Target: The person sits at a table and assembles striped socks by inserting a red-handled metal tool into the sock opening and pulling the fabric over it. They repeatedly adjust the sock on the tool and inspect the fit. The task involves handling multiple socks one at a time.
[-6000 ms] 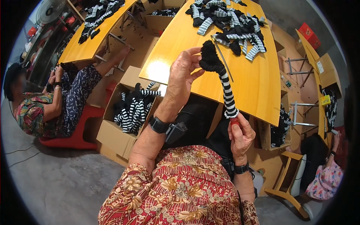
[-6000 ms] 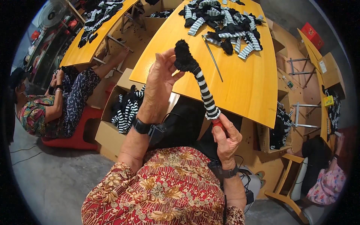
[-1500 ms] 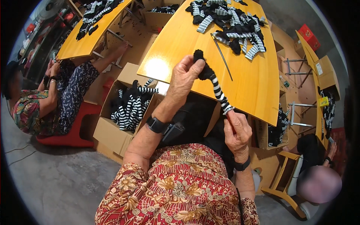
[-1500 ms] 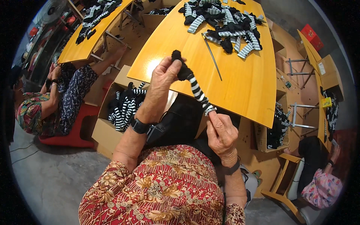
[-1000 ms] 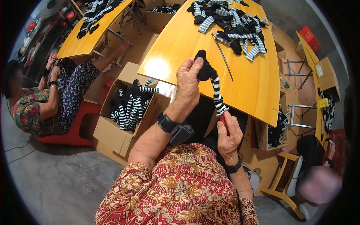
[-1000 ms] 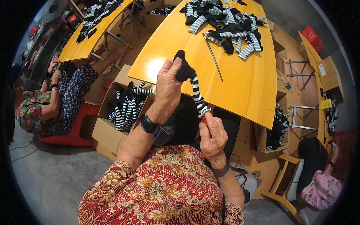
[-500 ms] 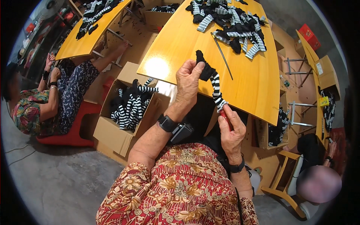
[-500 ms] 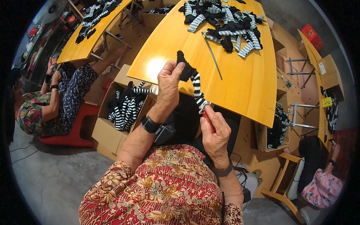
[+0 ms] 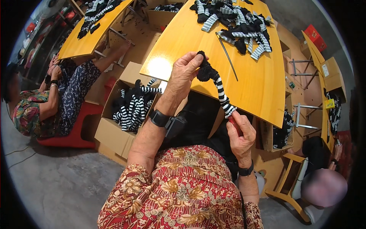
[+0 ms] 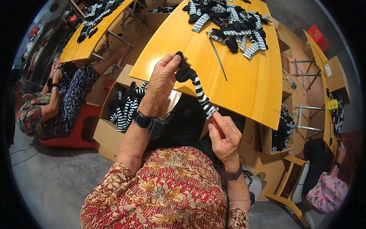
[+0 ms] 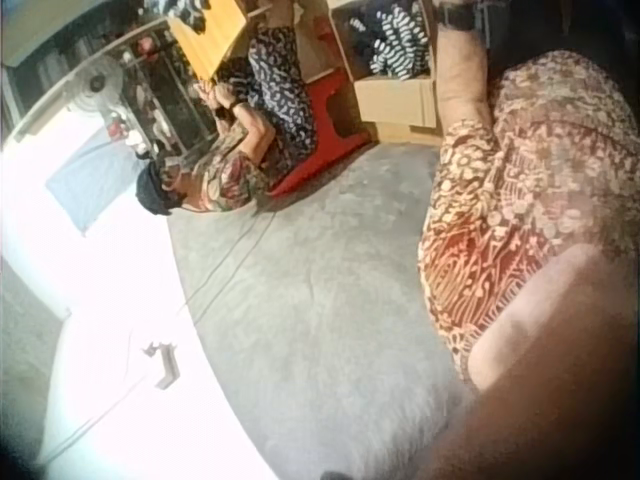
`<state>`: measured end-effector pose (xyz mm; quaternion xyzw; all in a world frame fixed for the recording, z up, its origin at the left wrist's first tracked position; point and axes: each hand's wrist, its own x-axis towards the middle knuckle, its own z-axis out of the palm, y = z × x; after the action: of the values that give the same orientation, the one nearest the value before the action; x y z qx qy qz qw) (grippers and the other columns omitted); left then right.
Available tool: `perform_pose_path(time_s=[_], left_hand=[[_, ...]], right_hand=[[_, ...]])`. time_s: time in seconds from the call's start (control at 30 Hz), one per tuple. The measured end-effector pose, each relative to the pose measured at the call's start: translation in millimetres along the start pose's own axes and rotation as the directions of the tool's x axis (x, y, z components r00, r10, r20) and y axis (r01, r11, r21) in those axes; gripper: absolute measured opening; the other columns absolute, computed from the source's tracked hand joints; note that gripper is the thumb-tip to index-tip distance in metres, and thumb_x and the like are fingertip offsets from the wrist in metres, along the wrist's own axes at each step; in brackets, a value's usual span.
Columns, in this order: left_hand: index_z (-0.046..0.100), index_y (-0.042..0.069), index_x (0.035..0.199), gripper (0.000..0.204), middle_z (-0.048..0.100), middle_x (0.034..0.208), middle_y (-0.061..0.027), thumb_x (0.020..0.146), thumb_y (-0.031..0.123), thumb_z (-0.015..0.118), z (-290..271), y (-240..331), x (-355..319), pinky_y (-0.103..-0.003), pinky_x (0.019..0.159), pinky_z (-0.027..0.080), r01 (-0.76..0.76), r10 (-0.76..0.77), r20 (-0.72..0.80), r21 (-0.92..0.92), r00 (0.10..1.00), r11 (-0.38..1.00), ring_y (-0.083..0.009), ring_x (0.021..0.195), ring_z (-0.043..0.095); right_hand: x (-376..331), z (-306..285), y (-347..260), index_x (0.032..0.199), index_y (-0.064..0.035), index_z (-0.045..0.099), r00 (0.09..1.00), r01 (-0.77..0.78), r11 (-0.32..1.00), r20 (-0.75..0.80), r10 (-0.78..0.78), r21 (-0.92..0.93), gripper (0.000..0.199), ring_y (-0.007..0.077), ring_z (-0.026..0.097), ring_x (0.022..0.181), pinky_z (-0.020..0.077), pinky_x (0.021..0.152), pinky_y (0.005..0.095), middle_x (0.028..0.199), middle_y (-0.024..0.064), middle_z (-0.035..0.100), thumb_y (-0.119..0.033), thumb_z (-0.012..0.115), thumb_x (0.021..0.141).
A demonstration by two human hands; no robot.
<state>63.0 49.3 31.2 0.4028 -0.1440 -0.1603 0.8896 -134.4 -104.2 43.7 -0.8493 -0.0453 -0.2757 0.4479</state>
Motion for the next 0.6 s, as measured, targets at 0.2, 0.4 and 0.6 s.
perform_pose_path(time_s=[0.2,0.4,0.6], left_hand=[[0.062,0.001,0.108,0.026,0.067,0.096,-0.0062,0.092,0.022,0.064,2.7,3.9,-0.9,-0.027,0.079,0.051,0.035,-0.035,-0.012,0.022,0.999,0.999,-0.0149,0.086,0.064],[0.061,0.001,0.114,0.039,0.067,0.094,-0.0069,0.093,0.034,0.062,25.2,16.6,-18.2,-0.024,0.074,0.048,-0.100,0.194,-0.099,0.588,0.976,0.802,-0.0110,0.082,0.063],[0.057,0.000,0.120,0.040,0.069,0.097,-0.0124,0.096,0.033,0.056,25.5,7.7,-19.7,-0.028,0.081,0.051,0.101,-0.066,-0.157,0.226,0.985,0.969,-0.0156,0.086,0.066]], right_hand=[[-5.4,-6.0,3.8,0.112,0.0012,0.063,1.000,-0.024,1.000,0.015,0.024,0.011,0.037,0.0188,0.060,0.071,0.0475,0.063,0.0276,0.082,0.0106,0.062,0.007,0.066,0.076],[-6.3,-6.3,7.2,0.110,-0.0037,0.066,0.969,0.231,0.900,0.006,-0.247,-0.370,0.041,0.0259,0.060,0.068,0.0513,0.062,0.0333,0.087,0.0109,0.058,0.007,0.069,0.071],[-8.0,-4.4,6.3,0.115,-0.0084,0.066,0.944,0.327,0.815,0.121,-0.308,-0.478,0.051,0.0249,0.061,0.071,0.0514,0.061,0.0336,0.091,0.0107,0.058,0.006,0.070,0.066]])
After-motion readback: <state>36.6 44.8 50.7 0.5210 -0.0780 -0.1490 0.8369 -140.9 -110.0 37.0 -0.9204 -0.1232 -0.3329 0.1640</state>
